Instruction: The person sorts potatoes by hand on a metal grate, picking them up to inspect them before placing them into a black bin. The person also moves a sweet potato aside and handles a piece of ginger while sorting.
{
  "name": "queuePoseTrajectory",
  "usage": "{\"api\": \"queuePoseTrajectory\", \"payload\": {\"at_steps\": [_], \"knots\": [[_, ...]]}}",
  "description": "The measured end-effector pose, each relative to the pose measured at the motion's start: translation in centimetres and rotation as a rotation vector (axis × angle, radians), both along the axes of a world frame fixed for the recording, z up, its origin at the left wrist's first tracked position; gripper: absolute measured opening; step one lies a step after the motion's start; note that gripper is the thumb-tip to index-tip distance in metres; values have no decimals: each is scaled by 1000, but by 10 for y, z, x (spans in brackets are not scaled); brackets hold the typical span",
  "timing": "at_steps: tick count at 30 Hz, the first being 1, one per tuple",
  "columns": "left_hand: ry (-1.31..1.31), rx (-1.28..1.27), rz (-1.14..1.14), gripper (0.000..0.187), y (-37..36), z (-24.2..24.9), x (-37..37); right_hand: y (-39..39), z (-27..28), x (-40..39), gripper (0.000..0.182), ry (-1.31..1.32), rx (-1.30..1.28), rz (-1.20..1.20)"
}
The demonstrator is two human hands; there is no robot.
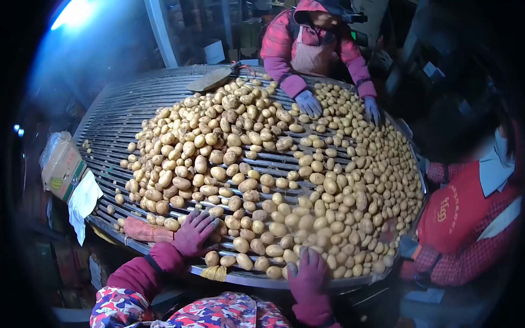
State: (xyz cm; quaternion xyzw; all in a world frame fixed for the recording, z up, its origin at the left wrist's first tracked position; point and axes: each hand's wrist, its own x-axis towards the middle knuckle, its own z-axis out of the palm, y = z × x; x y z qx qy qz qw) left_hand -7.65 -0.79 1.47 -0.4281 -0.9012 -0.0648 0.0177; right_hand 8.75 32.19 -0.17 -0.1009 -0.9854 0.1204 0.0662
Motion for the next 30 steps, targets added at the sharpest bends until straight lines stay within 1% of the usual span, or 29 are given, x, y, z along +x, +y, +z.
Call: {"api": "queuePoseTrajectory", "payload": {"at_steps": [4, 6, 8, 10, 11, 12, 14, 18, 20, 22, 24, 26, 27, 28, 30], "knots": [[14, -4, 35, 76, 4, 5, 3, 3, 6, 0, 60, -65, -42, 34], [26, -19, 46, 75, 3, 3, 5, 4, 6, 2, 62, -63, 27, 68], [15, -30, 68, 74, 6, 2, 6, 9, 3, 3, 63, -61, 0, 104], [43, -63, 71, 72, 4, 1, 8, 12, -5, 3, 72, -123, -117, 92], [45, -50, 65, 71, 3, -4, 6, 10, 7, 0, 61, -17, -63, 133], [43, -35, 56, 71, 2, -5, 5, 11, 11, -6, 59, -57, -143, 127], [36, -10, 77, 70, 4, -4, 8, 7, 7, -5, 60, 12, -94, 109], [62, -38, 100, 71, 10, 2, 11, 9, 14, -4, 61, 5, -139, 115], [74, -27, 92, 69, 11, 0, 10, 8, 23, -6, 60, -89, -211, 94], [86, -30, 99, 69, 10, -6, 10, 7, 24, -5, 60, -87, -178, 87], [87, -27, 107, 68, 9, -6, 10, 2, 20, -6, 59, -74, -155, 83], [84, -15, 110, 68, 7, -9, 11, 6, 9, -3, 59, 6, -78, 108], [83, -26, 106, 69, 6, -9, 11, 13, -22, 7, 63, 100, -37, 137], [66, -21, 103, 70, 8, -3, 11, 14, -23, 7, 63, 112, -33, 137], [72, -66, 89, 71, 8, -1, 11, 11, -19, 6, 56, 78, -48, 103]]}}
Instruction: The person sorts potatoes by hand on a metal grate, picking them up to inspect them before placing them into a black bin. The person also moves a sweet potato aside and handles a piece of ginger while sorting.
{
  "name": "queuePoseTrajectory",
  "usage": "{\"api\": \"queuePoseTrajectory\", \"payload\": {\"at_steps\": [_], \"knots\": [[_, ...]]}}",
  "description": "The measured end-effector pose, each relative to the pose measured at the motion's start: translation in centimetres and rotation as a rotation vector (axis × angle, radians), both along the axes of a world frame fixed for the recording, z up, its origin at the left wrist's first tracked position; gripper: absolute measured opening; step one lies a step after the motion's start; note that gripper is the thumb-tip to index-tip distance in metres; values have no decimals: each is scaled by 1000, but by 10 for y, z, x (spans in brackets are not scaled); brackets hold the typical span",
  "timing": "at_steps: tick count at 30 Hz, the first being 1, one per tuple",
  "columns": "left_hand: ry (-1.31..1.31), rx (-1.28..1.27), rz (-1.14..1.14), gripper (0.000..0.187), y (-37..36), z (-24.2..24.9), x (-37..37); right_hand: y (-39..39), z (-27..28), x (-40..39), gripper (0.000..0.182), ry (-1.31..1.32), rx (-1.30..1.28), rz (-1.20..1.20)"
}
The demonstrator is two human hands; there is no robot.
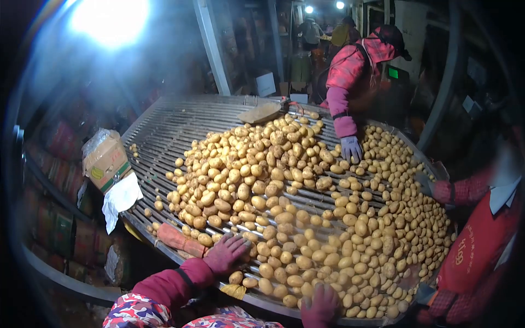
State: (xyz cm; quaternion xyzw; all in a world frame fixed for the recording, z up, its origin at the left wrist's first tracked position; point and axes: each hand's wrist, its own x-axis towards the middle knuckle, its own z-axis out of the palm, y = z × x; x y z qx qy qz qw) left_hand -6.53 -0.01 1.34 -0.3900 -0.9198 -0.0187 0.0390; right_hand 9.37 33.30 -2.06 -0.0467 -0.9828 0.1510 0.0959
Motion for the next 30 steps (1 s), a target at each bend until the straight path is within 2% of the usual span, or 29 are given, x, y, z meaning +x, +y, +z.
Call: {"api": "queuePoseTrajectory", "payload": {"at_steps": [6, 10, 13, 14, 16, 18, 20, 21, 22, 23, 24, 26, 27, 29, 30], "knots": [[-9, 7, 22, 70, 5, 10, 4, -1, 9, 0, 56, 15, 32, 16], [-116, 12, 67, 71, 14, 27, 2, -2, 13, -3, 58, 75, 233, 90], [-95, -92, 90, 72, 20, 35, 7, 0, 5, 1, 62, 24, 154, 89], [-74, -45, 84, 73, 18, 31, 8, -1, 7, -2, 62, 9, 159, 79], [-16, -7, 12, 75, -3, -17, 0, 0, 15, -6, 60, -33, -23, 43], [-249, 161, 27, 76, -5, -9, 0, 0, 7, -3, 65, -110, -54, -27], [-66, 161, 51, 77, -2, -19, 5, 4, 13, -4, 65, -145, -29, -5], [-45, 162, 51, 77, 0, -20, 6, 10, 13, -5, 68, -149, -53, 26], [-3, 161, 59, 78, 0, -20, 3, 14, 19, -10, 64, -232, -30, 15], [-13, 143, 45, 78, -3, -22, 0, 25, 20, -16, 53, -146, -222, 75], [-12, 126, 38, 78, -4, -24, -1, 25, 33, -26, 44, -120, -317, 38], [-28, 133, 53, 79, -5, -20, 0, 29, 48, -48, 44, -6, -378, 127], [-55, 121, 59, 80, -6, -20, 0, 27, 55, -61, 44, -14, -366, 137], [-34, 166, 47, 82, -6, -25, -1, 16, 66, -89, 41, 54, -298, 329], [-38, 172, 51, 82, -6, -25, 0, 8, 65, -102, 41, 49, -293, 332]]}}
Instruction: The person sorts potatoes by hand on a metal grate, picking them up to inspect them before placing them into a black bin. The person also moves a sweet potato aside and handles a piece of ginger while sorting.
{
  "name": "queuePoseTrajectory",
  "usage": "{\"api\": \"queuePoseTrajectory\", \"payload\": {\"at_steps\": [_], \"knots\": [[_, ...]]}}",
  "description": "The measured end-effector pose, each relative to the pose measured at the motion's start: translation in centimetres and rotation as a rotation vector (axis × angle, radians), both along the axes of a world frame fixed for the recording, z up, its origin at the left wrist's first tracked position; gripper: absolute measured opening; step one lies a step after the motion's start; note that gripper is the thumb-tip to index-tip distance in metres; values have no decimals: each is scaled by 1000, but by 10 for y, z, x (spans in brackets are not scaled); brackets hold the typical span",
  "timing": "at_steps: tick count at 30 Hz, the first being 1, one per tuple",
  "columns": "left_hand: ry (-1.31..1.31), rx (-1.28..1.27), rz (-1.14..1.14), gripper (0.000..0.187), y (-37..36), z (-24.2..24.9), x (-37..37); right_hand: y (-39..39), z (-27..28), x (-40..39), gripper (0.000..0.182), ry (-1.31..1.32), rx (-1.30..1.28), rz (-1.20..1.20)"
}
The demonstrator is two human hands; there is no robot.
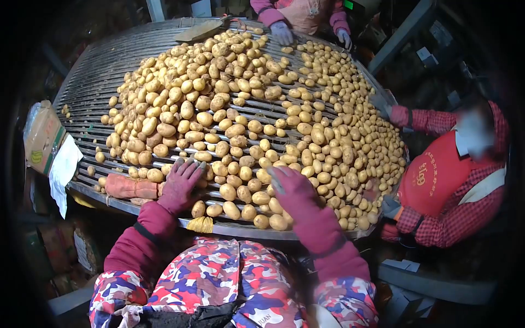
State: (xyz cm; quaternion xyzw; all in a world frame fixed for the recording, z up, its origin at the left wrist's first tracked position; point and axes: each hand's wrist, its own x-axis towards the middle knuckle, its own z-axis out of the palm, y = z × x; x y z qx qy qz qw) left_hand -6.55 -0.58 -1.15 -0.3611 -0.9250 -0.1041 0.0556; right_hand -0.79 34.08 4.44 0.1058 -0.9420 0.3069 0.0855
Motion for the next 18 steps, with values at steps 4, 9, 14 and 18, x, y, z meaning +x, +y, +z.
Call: {"api": "queuePoseTrajectory", "payload": {"at_steps": [4, 9, 14, 18], "knots": [[-19, -9, 0, 84, 0, 1, -2, -29, -47, -42, 38, 27, 478, 88], [-20, 13, -6, 88, -1, 5, -2, -24, -45, -70, 35, -218, 571, 60], [-44, 8, 6, 87, 0, 9, -4, -29, -13, -92, 29, -362, 765, -180], [-59, 8, 13, 84, 1, 9, -3, -58, -49, -87, 27, -111, 595, 175]]}}
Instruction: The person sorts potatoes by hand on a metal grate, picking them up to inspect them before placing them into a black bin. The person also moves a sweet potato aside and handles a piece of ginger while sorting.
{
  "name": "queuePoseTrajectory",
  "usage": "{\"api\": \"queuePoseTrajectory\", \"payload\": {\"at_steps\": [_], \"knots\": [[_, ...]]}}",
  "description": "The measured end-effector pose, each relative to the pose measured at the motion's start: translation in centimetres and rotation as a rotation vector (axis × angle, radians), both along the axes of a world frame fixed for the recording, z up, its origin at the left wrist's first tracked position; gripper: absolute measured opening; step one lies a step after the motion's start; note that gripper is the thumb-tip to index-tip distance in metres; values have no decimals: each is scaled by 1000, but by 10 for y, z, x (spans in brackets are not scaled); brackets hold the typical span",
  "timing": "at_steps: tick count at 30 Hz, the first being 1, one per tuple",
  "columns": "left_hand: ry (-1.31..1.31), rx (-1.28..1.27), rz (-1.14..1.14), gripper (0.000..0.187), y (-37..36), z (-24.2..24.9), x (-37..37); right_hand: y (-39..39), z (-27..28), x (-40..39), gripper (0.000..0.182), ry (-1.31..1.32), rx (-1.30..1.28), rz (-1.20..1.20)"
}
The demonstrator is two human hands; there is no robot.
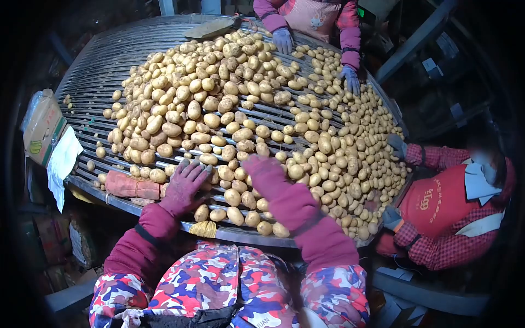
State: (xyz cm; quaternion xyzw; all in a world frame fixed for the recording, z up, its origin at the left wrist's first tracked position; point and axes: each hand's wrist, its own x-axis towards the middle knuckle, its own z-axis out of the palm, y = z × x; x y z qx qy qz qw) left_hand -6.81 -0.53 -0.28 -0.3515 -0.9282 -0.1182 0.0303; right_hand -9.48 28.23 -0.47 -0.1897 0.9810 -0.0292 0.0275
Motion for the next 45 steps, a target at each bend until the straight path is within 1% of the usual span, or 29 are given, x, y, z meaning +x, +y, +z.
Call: {"api": "queuePoseTrajectory", "payload": {"at_steps": [1, 2, 4, 5, 6, 8, 9, 13, 16, 18, 19, 20, 21, 23, 24, 25, 26, 27, 28, 31, 33, 34, 36, 37, 38, 40, 41, 43, 45], "knots": [[3, -1, 5, 84, -1, -1, -1, -4, -14, -2, 28, 33, -4, 136], [7, -4, 3, 83, -1, -2, -1, 0, -16, -4, 28, 36, -4, 141], [5, -5, -1, 82, 0, -3, -1, 16, -18, -3, 22, -124, -415, 13], [10, -9, -8, 82, -1, -4, -1, 10, 13, -4, 19, -461, -494, -242], [13, -13, -13, 81, -2, -4, -2, 14, 10, -4, 19, -461, -492, -239], [16, -22, -10, 81, -3, -6, -1, 24, 7, -4, 17, -108, -60, 57], [18, -31, -11, 81, -3, -6, -2, 23, 8, -5, 17, -163, -37, 9], [-11, -40, -10, 82, -2, -1, -2, 18, 13, -2, 21, -217, 15, -60], [-25, 41, -4, 79, 0, 4, 1, 26, 12, -2, 32, -216, -13, -43], [-62, 133, 16, 74, -3, 6, 2, 32, 29, -6, 49, -320, -202, -206], [-60, 265, 45, 67, -4, 4, 7, 30, 30, -3, 58, -272, -273, -260], [-127, 356, 74, 69, -2, 6, 12, 24, 33, 4, 60, -188, -475, -227], [-428, 721, 168, 72, 12, 21, 21, 16, 36, 13, 62, -109, -671, -196], [-976, 1333, 263, 81, 43, 44, 27, -13, 53, 24, 68, -278, -938, -146], [-1221, 1591, 291, 79, 56, 51, 28, -22, 52, 22, 68, -153, -922, 38], [-1302, 1671, 308, 74, 66, 61, 24, -31, 47, 20, 67, 1, -820, 142], [-1380, 1745, 332, 70, 75, 67, 21, -33, 54, 14, 60, 1, -841, 187], [-1415, 1703, 294, 52, 71, 54, 12, -33, 49, 4, 60, 16, -800, 159], [-1365, 1718, 360, 45, 71, 42, 13, -30, 41, -8, 60, 30, -759, 137], [-1345, 1846, 422, 43, 87, 31, 7, -8, 25, -38, 59, 9, -92, 150], [-1472, 1898, 239, 43, 88, 13, -1, 20, 10, -34, 58, 115, -40, 161], [-1471, 1899, 239, 43, 89, 7, -6, 34, 11, -36, 56, 139, -28, 168], [-1499, 1946, 154, 43, 94, -1, -5, 62, 7, -43, 59, -130, 195, -107], [-1547, 1934, 252, 41, 95, -2, -5, 94, 1, -35, 61, -98, 113, -166], [-1555, 1932, 235, 41, 99, 1, -6, 124, 1, -29, 62, -54, 33, -224], [-1514, 1886, 373, 37, 107, 11, -8, 136, 27, -8, 55, -8, 72, -259], [-1528, 1808, 340, 38, 105, 13, -8, 135, 32, 12, 49, 22, 103, -293], [-1562, 1804, 336, 38, 106, 14, -6, 129, 17, 52, 64, -11, 186, -300], [-1609, 1787, 275, 36, 103, 17, -8, 112, 11, 97, 66, 25, 306, -165]]}}
